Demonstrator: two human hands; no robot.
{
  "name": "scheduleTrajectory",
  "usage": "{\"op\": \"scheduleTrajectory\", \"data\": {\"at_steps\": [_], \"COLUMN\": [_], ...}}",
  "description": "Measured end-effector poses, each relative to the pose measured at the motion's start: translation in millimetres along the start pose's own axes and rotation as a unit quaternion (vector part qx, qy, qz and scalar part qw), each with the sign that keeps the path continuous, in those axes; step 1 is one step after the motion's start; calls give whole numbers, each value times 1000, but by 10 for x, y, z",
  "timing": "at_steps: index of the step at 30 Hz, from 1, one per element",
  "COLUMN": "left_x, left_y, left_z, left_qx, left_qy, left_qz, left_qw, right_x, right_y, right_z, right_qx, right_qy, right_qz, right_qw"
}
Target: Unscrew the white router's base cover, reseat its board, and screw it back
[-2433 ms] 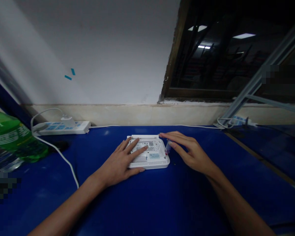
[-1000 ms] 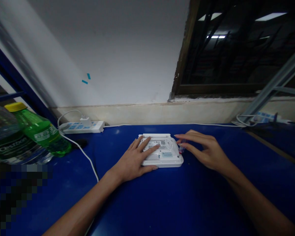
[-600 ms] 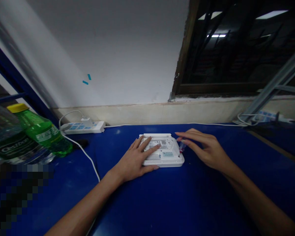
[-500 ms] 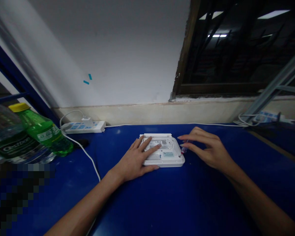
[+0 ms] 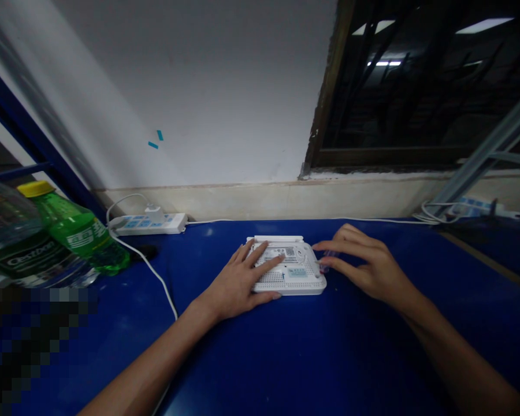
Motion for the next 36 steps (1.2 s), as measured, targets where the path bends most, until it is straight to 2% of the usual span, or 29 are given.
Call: {"op": "scheduleTrajectory", "data": {"at_steps": [5, 8, 12, 15, 19, 22, 26, 29, 33, 36], "left_x": [3, 2, 2, 3, 5, 5, 2, 1, -3, -7], "left_y": [1, 10, 13, 13, 26, 42, 40, 31, 29, 39], "left_z": [-4, -4, -3, -5, -12, -19, -16, -11, -11, -15], "left_qx": [-3, -6, -4, -1, -2, -5, -8, -12, -15, -20], "left_qy": [-1, 1, 1, -1, 0, 1, 2, 1, 3, 7], "left_qz": [-1, 0, 5, 4, 6, 6, 5, 3, 3, 4], "left_qw": [1000, 1000, 1000, 1000, 1000, 1000, 1000, 1000, 1000, 1000], "right_x": [2, 1, 4, 4, 10, 15, 11, 1, -1, 3], "right_y": [35, 18, -29, -23, 27, 22, -18, -23, 4, 3], "right_z": [3, 15, 29, 22, 20, 34, 36, 12, 14, 46], "right_qx": [-44, -55, -9, 5, -50, -80, -55, -46, -92, -94], "right_qy": [36, 26, -1, 9, 45, 38, 16, 26, 56, 48], "right_qz": [-26, -9, 19, 8, -23, -10, 14, 3, -26, -14], "right_qw": [998, 998, 1000, 1000, 997, 996, 998, 999, 994, 994]}}
Point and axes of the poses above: each hand's wrist, its own x-axis away from the middle knuckle, its own y-axis out of the palm, z = x × y, the point moved 5 cm from there along -x, towards the middle knuckle, and after that the axes turned 15 degrees about -x, right-handed, at the moved point
